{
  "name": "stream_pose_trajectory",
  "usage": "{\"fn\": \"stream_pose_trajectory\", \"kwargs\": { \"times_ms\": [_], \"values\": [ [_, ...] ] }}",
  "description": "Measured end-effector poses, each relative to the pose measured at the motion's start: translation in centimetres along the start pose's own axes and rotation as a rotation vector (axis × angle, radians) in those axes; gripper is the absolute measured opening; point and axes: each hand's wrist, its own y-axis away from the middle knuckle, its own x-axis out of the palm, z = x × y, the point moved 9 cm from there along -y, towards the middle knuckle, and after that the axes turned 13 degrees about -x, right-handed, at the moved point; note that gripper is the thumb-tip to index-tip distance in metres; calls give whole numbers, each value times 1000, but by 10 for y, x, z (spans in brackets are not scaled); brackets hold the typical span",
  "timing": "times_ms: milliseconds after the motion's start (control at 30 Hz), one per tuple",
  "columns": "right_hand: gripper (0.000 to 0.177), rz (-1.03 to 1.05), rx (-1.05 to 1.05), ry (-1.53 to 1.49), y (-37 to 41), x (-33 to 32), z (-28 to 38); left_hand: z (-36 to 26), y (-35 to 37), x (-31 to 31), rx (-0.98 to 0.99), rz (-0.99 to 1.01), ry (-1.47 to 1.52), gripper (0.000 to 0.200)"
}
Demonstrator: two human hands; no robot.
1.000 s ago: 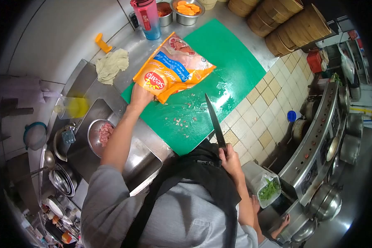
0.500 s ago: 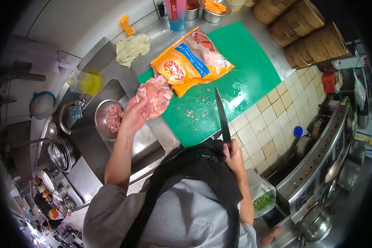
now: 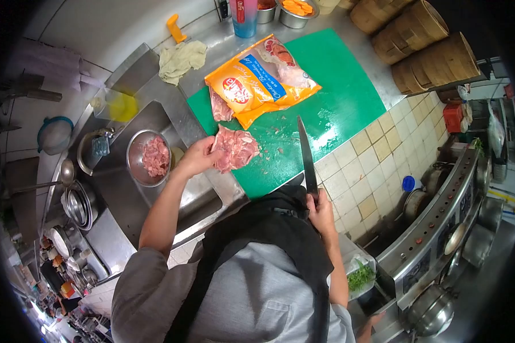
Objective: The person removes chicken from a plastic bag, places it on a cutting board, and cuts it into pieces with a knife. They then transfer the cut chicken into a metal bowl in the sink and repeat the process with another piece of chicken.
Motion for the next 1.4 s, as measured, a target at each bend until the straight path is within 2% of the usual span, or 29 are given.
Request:
{"fn": "stream_pose_trajectory", "kwargs": {
  "times_ms": [100, 200, 300, 400, 500, 533, 633, 733, 833, 900, 967, 1000, 1100, 1200, 1300, 1400],
  "values": [
    [20, 9, -7, -18, 2, 4, -1, -60, 34, -8, 46, -269, -232, 26],
    [21, 19, -35, -8, -4, 8, 15, -64, 30, -6, 11, -332, -352, 23],
    [21, 42, -17, 10, -7, 11, 16, -57, 28, 6, 55, -19, 162, 29],
    [21, 73, 2, 31, -11, 13, 11, -47, 11, 23, 124, 220, 100, 45],
    [21, 66, -2, 20, -14, 12, 20, -79, 8, -13, 37, -90, 71, 61],
    [21, 56, -10, 9, -15, 12, 25, -77, -12, -19, -107, -82, 152, 68],
    [21, 62, -16, 32, -14, 11, 23, -132, -27, -37, -31, -279, -72, 63],
    [21, 67, 2, 57, -11, 9, 13, -147, -63, -40, 115, -545, -240, 45],
    [21, 53, -1, 55, -9, 6, 16, -159, -89, -48, 298, -688, -362, 41],
    [21, 39, -16, 52, -9, 0, 19, -157, -94, -53, 141, -623, -386, 41],
    [21, 31, -36, 49, -7, -6, 20, -163, -66, -59, -23, -516, -376, 40],
    [22, 16, -25, 37, -6, -9, 14, -152, -58, -60, -70, -453, -307, 50],
    [22, 7, -16, 24, -3, -10, -2, -120, -30, -34, -1, -298, -406, 65],
    [23, 76, -66, 70, -13, -8, 4, -110, -10, -1, 64, -310, -329, 70],
    [23, 187, -86, 125, -32, -5, 27, -111, -6, 11, 57, -255, -331, 67],
    [23, 257, -78, 135, -49, -7, 39, -98, -3, 30, -135, -74, -534, 64]
  ]
}}
